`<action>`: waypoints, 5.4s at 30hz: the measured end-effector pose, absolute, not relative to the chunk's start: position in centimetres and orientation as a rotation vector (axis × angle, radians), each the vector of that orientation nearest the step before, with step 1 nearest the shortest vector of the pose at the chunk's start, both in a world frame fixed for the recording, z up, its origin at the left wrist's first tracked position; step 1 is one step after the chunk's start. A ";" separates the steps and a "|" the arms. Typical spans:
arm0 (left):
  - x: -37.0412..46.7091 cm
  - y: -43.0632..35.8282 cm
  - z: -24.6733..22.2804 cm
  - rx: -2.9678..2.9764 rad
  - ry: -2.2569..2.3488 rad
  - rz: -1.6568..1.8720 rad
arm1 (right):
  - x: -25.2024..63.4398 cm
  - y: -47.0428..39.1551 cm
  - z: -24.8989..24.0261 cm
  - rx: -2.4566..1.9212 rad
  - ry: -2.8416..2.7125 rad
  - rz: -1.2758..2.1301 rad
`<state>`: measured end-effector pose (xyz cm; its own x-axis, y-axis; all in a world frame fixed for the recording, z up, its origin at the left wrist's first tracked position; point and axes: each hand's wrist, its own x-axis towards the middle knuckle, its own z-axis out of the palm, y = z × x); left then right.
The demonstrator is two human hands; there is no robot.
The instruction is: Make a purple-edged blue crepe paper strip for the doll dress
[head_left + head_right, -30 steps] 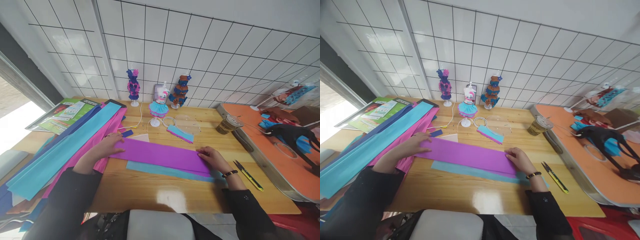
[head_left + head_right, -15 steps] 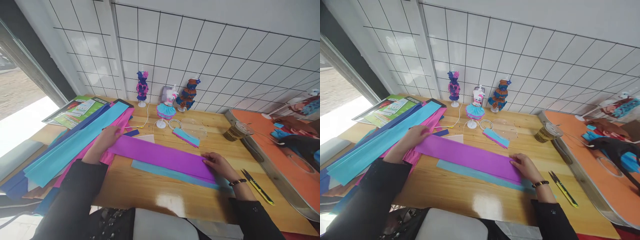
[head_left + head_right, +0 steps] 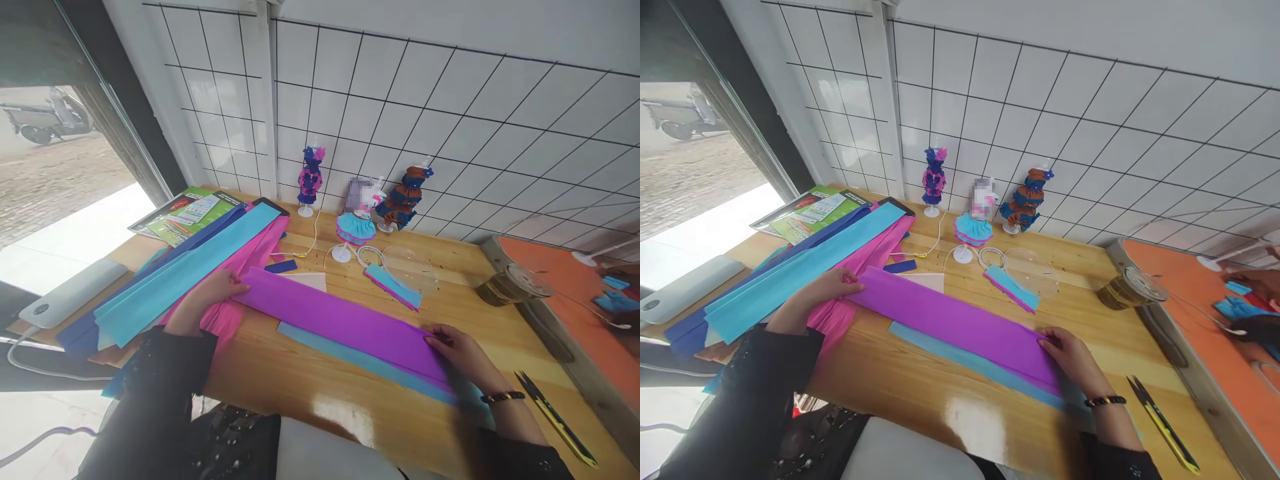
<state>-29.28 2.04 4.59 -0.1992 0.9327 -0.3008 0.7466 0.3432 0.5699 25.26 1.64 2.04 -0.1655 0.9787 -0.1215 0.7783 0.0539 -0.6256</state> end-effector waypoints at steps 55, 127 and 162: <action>-25.6 5.9 2.4 1.787 2.340 0.377 | 27.3 3.0 0.3 -1.771 -1.833 0.253; -12.2 1.2 2.1 2.808 1.242 0.371 | 20.9 -5.2 1.3 -1.633 -2.417 -0.262; -11.6 2.2 1.4 2.426 1.359 0.523 | 26.6 -4.2 0.1 -1.772 -1.975 0.398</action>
